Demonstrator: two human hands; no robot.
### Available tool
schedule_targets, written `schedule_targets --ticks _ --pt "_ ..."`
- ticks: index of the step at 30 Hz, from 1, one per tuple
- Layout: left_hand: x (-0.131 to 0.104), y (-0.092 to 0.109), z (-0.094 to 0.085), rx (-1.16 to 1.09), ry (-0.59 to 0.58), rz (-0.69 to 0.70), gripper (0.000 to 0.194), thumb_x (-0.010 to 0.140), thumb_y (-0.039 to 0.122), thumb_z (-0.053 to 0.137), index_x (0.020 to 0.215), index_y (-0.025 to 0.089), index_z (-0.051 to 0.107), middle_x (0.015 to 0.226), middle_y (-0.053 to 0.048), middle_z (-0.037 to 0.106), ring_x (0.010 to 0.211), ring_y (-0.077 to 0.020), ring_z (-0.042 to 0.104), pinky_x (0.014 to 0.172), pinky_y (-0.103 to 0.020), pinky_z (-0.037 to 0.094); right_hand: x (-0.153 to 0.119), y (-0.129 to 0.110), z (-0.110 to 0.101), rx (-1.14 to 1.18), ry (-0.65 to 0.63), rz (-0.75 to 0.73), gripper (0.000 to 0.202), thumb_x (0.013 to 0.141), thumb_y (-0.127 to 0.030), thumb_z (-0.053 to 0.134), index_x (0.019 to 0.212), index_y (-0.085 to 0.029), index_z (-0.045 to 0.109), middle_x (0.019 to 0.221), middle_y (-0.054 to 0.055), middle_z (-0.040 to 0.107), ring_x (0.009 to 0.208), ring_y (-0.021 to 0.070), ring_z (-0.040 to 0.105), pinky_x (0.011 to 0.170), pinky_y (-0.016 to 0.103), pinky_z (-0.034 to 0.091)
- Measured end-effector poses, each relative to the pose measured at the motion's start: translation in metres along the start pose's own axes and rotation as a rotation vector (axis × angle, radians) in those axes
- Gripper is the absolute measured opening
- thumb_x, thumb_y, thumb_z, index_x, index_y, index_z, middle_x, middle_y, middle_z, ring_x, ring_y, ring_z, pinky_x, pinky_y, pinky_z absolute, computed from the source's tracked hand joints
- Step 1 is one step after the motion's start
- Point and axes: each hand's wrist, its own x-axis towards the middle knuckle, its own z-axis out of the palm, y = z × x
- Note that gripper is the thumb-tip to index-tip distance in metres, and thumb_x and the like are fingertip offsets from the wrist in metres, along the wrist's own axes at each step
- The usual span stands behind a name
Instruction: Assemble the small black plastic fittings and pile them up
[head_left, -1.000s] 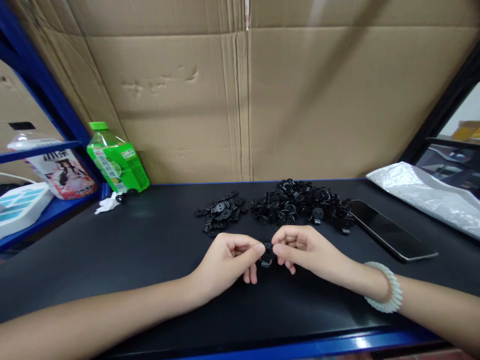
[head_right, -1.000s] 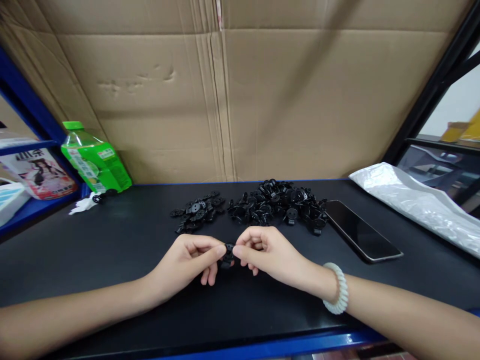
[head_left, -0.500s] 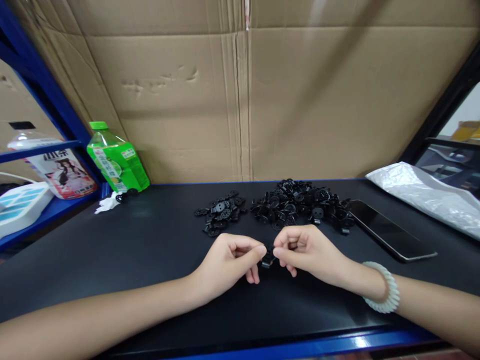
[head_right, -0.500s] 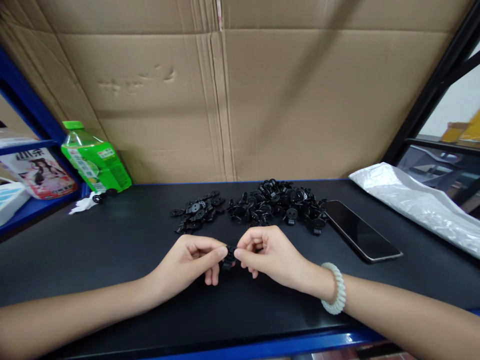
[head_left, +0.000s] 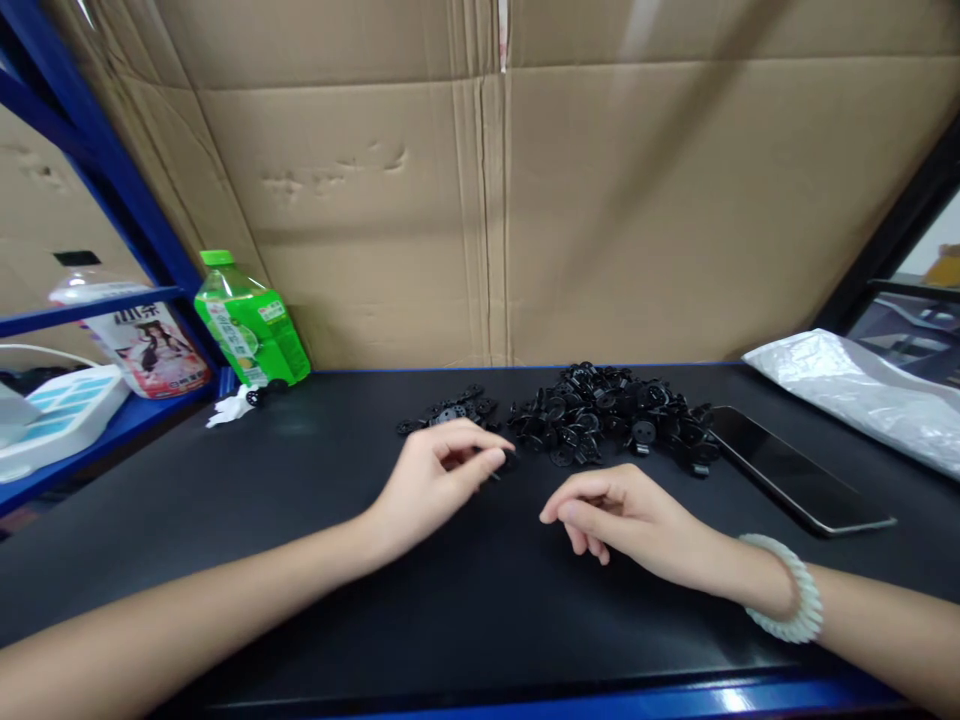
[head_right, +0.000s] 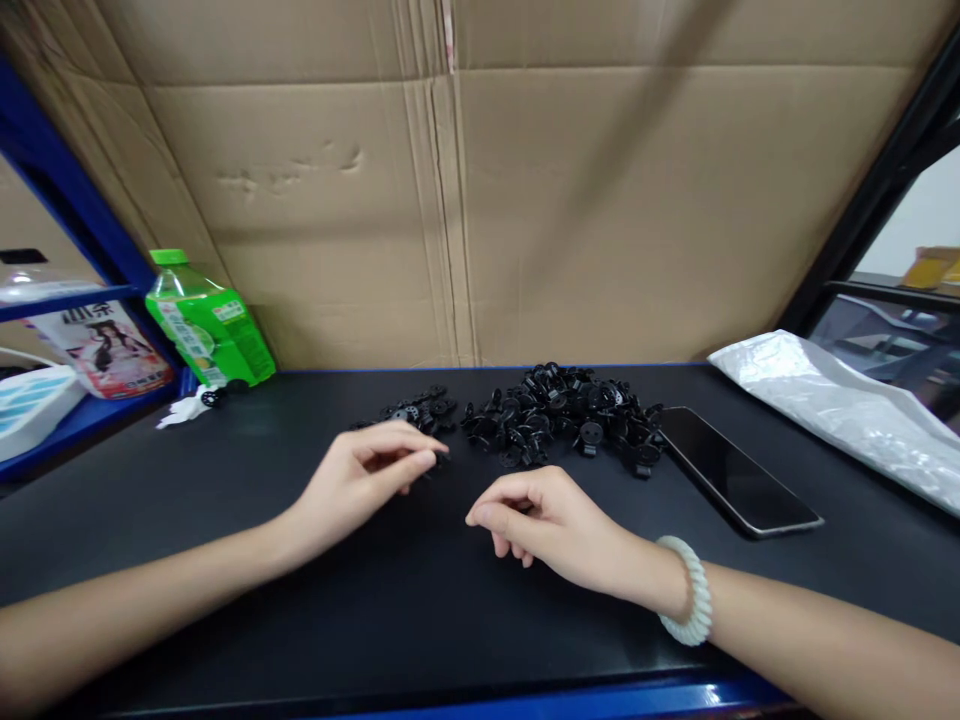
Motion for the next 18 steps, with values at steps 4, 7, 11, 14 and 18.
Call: schedule_targets --ticks 4,7,11,14,18 --pt "0.025 -0.017 -0.032 0.375 0.178 0.125 0.022 0.082 0.03 0.06 0.084 0.016 0.076 0.081 -0.007 0.071 0.067 -0.0167 0.06 0.06 -0.026 0.045 -0.006 -0.007 -0.002 -0.269 -0.012 -0.074 0.031 0.093 -0.038 0.05 0.082 -0.016 0.069 0.06 0.0 0.057 0.055 0.0103 0.051 0.05 0.02 0.037" --pt "0.036 -0.032 -0.043 0.496 0.188 0.091 0.024 0.084 0.032 0.057 0.087 0.017 0.076 0.086 -0.007 0.071 0.066 -0.0163 0.06 0.06 -0.026 0.046 -0.008 -0.006 -0.003 -0.518 0.045 -0.185 0.028 0.093 -0.031 0.048 0.074 -0.017 0.064 0.061 -0.001 0.056 0.054 0.0101 0.049 0.052 0.022 0.035" --pt "0.031 -0.037 -0.033 0.555 0.244 0.161 0.026 0.087 0.028 0.054 0.102 0.017 0.071 0.096 -0.008 0.069 0.066 -0.0148 0.059 0.062 -0.027 0.048 -0.006 -0.001 -0.012 -0.772 0.292 -0.186 0.008 0.087 -0.022 0.052 0.092 -0.02 0.057 0.065 -0.003 0.055 0.055 0.0111 0.05 0.055 0.023 0.037" --pt "0.014 -0.024 -0.015 0.579 0.155 0.367 0.022 0.088 0.022 0.052 0.099 0.018 0.071 0.101 -0.008 0.067 0.09 -0.0192 0.063 0.08 -0.03 0.05 -0.002 0.002 -0.022 -0.893 0.464 -0.105 0.017 0.086 -0.025 0.053 0.102 -0.021 0.051 0.07 -0.003 0.056 0.055 0.0122 0.051 0.054 0.024 0.038" --pt "-0.013 -0.004 0.008 0.516 -0.149 0.515 0.024 0.088 0.016 0.05 0.104 0.018 0.068 0.104 -0.008 0.067 0.093 -0.0188 0.062 0.084 -0.03 0.05 0.005 0.008 -0.031 -0.935 0.526 -0.087 0.017 0.086 -0.026 0.053 0.101 -0.02 0.049 0.075 -0.002 0.057 0.056 0.0127 0.051 0.055 0.025 0.039"
